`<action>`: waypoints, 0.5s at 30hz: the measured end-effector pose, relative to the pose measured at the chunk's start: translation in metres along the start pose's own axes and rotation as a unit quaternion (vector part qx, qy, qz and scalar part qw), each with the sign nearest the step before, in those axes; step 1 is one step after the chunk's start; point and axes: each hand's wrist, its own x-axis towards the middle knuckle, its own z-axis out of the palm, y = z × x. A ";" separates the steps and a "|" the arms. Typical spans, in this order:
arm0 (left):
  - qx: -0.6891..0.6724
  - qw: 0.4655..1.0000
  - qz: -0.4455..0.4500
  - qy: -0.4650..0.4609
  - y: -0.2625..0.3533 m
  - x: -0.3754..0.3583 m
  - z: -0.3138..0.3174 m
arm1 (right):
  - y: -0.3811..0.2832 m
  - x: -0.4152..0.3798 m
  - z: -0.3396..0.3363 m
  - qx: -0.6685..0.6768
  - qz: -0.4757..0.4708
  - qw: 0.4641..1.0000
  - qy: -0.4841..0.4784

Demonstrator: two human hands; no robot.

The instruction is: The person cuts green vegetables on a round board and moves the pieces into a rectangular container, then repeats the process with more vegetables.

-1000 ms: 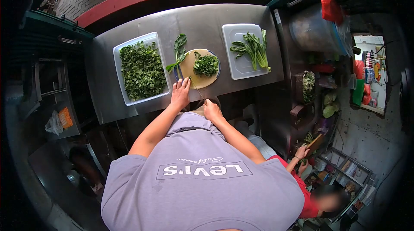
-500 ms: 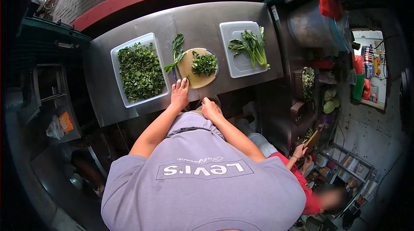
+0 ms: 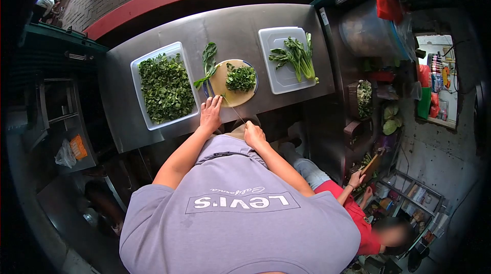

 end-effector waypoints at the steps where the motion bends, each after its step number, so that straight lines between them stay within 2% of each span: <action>1: -0.012 1.000 0.004 0.005 -0.001 -0.001 0.000 | 0.001 0.002 0.000 -0.001 -0.001 1.000 0.000; 9: 0.016 1.000 -0.011 -0.015 0.004 -0.003 -0.002 | 0.010 0.015 0.000 0.015 0.015 0.999 0.049; 15: 0.003 0.999 -0.022 -0.024 0.004 -0.002 -0.002 | 0.000 0.014 0.000 0.038 -0.023 0.999 0.031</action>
